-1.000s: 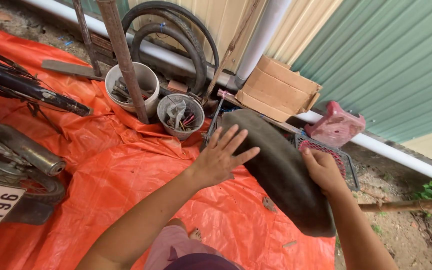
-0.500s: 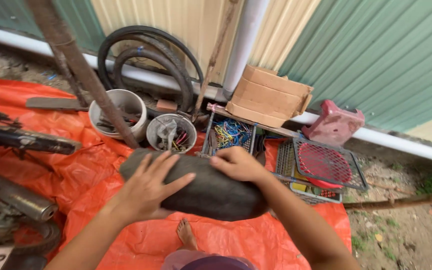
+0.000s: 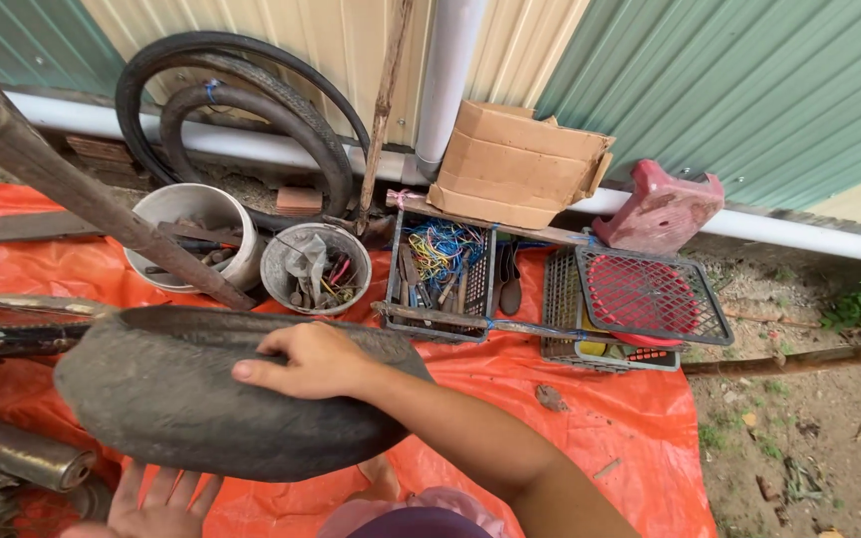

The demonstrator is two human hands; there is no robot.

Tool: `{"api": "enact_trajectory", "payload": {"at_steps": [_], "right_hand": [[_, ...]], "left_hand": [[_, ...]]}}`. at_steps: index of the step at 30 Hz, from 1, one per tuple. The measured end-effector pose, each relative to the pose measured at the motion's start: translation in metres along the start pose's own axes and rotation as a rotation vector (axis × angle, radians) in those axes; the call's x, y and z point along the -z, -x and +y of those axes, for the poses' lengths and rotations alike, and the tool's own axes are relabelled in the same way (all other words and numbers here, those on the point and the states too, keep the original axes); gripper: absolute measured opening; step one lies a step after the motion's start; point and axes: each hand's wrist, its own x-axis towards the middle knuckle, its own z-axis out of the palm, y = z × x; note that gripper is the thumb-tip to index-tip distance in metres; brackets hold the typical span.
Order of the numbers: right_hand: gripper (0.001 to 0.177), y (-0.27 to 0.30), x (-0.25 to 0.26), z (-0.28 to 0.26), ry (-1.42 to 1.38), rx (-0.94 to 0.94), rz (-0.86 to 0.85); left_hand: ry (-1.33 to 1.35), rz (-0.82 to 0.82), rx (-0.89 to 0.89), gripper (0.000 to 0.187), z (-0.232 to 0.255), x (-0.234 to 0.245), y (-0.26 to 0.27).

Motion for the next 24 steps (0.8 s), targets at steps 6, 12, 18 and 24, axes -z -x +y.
{"api": "enact_trajectory", "payload": {"at_steps": [6, 12, 18, 24], "right_hand": [[0.071, -0.030, 0.021, 0.029, 0.066, 0.032, 0.055], [0.061, -0.005, 0.098, 0.046, 0.264, 0.107, 0.273], [0.094, 0.066, 0.086, 0.070, 0.403, 0.212, 0.327], [0.122, 0.081, 0.038, 0.087, 0.521, 0.073, 0.303]], "left_hand": [[0.015, -0.217, -0.001, 0.062, -0.001, -0.131, 0.018], [0.178, -0.412, 0.103, 0.034, -0.023, -0.235, 0.003], [0.155, -0.322, 0.246, 0.021, -0.088, -0.229, -0.032], [0.227, -0.362, 0.266, 0.022, -0.150, -0.188, -0.042]]}}
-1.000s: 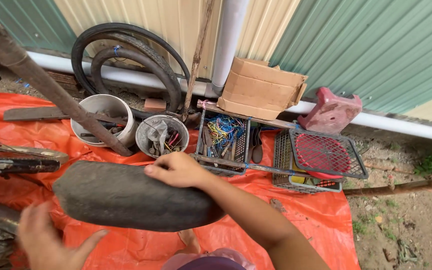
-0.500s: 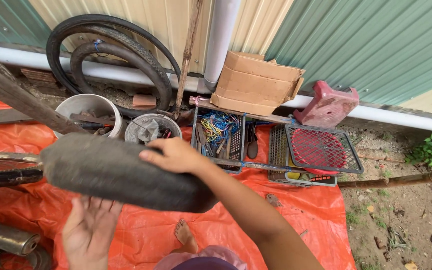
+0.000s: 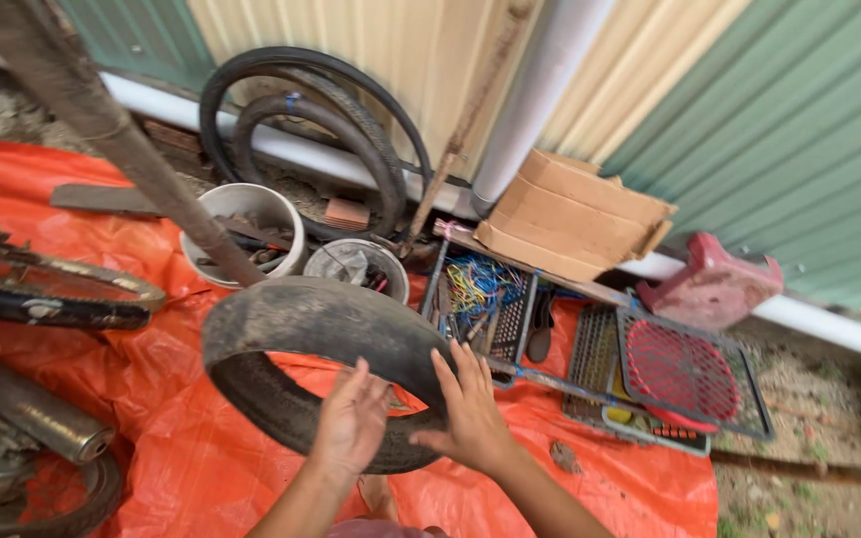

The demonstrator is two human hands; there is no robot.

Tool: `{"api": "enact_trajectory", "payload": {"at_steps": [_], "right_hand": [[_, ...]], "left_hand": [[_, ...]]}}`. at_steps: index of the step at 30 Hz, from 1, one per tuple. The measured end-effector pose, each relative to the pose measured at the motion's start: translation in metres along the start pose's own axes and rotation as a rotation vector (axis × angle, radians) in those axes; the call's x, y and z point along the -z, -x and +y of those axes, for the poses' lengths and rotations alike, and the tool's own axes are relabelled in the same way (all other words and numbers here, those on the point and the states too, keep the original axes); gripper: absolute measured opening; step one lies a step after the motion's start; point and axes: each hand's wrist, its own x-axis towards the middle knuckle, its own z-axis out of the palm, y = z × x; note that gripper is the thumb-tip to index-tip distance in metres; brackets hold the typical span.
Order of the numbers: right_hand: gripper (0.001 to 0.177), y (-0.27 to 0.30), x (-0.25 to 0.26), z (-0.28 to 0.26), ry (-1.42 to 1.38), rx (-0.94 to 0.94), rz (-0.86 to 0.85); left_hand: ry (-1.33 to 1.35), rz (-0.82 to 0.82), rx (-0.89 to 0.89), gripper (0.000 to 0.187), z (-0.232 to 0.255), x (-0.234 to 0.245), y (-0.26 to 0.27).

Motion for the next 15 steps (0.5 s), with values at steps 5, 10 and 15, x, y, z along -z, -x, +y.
{"api": "enact_trajectory", "payload": {"at_steps": [5, 10, 15], "right_hand": [[0.109, 0.006, -0.004, 0.045, -0.161, 0.009, 0.031], [0.089, -0.004, 0.032, 0.105, -0.193, -0.141, 0.097], [0.104, -0.018, 0.071, 0.094, -0.294, -0.127, 0.158]], "left_hand": [[-0.108, 0.135, 0.022, 0.020, 0.031, -0.104, 0.024], [0.018, -0.168, 0.007, 0.024, 0.031, -0.092, -0.035], [0.019, -0.284, 0.055, 0.035, 0.060, -0.185, -0.078]]}}
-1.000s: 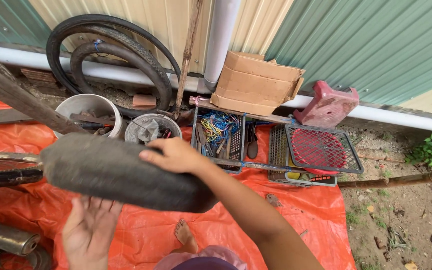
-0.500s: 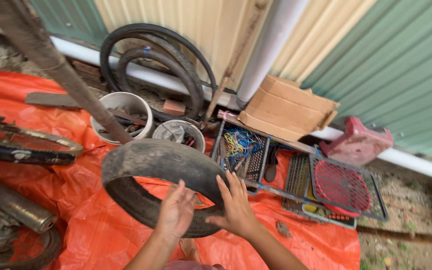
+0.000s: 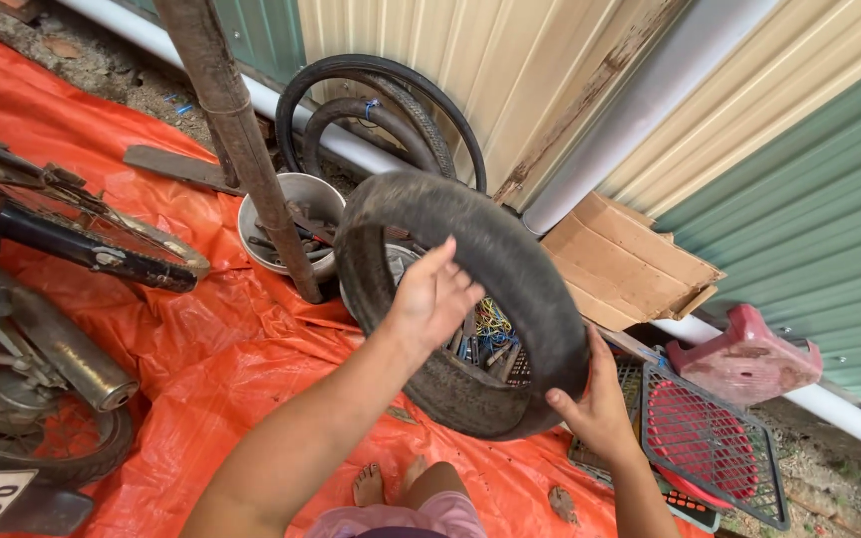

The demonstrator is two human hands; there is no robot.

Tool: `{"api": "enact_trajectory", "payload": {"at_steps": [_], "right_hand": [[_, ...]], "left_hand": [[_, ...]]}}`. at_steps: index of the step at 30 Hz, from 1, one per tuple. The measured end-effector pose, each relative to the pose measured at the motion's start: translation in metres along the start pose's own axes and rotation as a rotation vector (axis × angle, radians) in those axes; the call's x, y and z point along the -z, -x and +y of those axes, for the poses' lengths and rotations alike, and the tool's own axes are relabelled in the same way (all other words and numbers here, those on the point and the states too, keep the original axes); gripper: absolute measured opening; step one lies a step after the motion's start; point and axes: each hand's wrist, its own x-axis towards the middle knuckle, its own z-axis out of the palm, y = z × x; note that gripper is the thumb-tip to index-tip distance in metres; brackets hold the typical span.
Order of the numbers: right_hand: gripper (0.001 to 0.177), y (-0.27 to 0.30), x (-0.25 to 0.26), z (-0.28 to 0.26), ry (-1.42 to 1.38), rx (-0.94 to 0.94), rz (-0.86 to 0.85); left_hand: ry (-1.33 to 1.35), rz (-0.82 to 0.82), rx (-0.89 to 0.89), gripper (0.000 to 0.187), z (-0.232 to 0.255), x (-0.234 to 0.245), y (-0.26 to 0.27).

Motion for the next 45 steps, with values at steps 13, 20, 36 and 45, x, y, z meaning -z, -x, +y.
{"api": "enact_trajectory", "payload": {"at_steps": [13, 20, 36, 45], "right_hand": [[0.148, -0.131, -0.005, 0.001, 0.100, -0.169, 0.172], [0.142, -0.223, -0.057, 0.026, 0.193, -0.031, 0.165], [0.119, -0.369, -0.178, 0.081, 0.453, -0.172, 0.087], [0.121, -0.404, -0.235, 0.110, 0.519, -0.232, -0.015]], "left_hand": [[-0.127, -0.056, 0.143, 0.044, 0.039, -0.038, -0.155], [-0.266, 0.141, 0.037, 0.046, 0.076, -0.054, -0.214], [-0.170, 0.523, -0.099, 0.053, 0.161, 0.100, -0.349], [-0.151, 0.607, -0.009, 0.053, 0.189, 0.150, -0.383]]}}
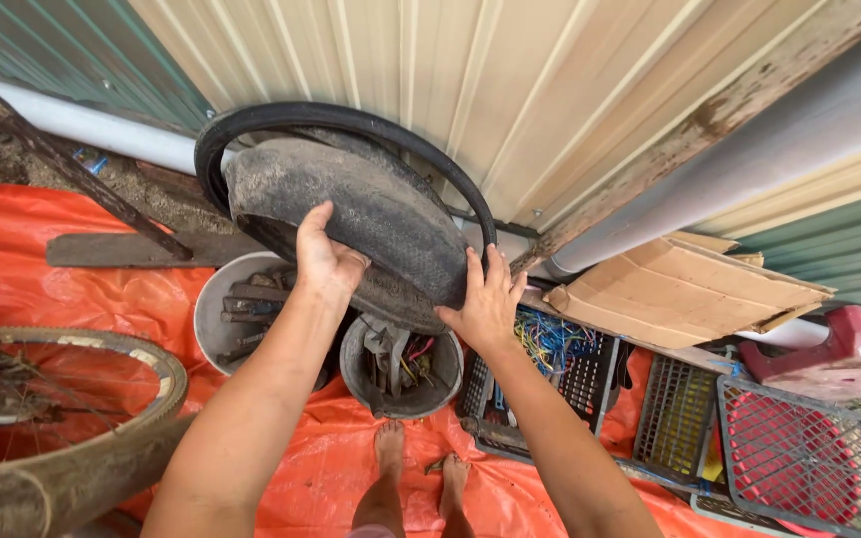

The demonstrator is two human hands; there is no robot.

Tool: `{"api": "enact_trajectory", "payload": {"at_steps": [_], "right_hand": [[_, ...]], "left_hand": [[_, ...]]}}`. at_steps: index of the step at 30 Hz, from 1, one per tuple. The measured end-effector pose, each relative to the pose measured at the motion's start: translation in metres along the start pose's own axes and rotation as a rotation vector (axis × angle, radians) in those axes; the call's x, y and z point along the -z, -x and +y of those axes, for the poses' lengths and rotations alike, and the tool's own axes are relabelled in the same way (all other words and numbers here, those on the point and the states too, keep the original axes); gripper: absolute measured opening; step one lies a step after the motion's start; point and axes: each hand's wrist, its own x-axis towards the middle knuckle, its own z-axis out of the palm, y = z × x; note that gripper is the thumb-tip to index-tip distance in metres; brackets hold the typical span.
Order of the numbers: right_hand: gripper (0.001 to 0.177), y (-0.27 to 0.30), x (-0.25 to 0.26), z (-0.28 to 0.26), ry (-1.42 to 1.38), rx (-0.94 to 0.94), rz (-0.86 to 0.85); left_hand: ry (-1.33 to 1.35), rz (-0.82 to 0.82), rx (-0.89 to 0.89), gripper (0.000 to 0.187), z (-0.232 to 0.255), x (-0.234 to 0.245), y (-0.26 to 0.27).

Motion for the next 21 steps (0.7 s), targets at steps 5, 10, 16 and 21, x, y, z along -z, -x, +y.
{"api": "enact_trajectory", "payload": {"at_steps": [5, 10, 16, 21], "right_hand": [[0.121, -0.022, -0.004, -0.008, 0.071, -0.129, -0.146], [0.122, -0.036, -0.019, -0.002, 0.101, -0.197, -0.233], [0.120, -0.049, -0.029, 0.003, 0.214, -0.222, -0.268], [0.115, -0.049, -0.047, 0.016, 0.197, -0.193, -0.155]], "left_hand": [[-0.078, 0.059, 0.033, 0.053, -0.001, 0.007, -0.032], [-0.153, 0.124, 0.033, 0.051, -0.013, 0.027, -0.079], [-0.147, 0.170, 0.000, 0.041, -0.021, 0.013, -0.102], [-0.177, 0.157, 0.027, 0.038, -0.020, 0.001, -0.126]]}}
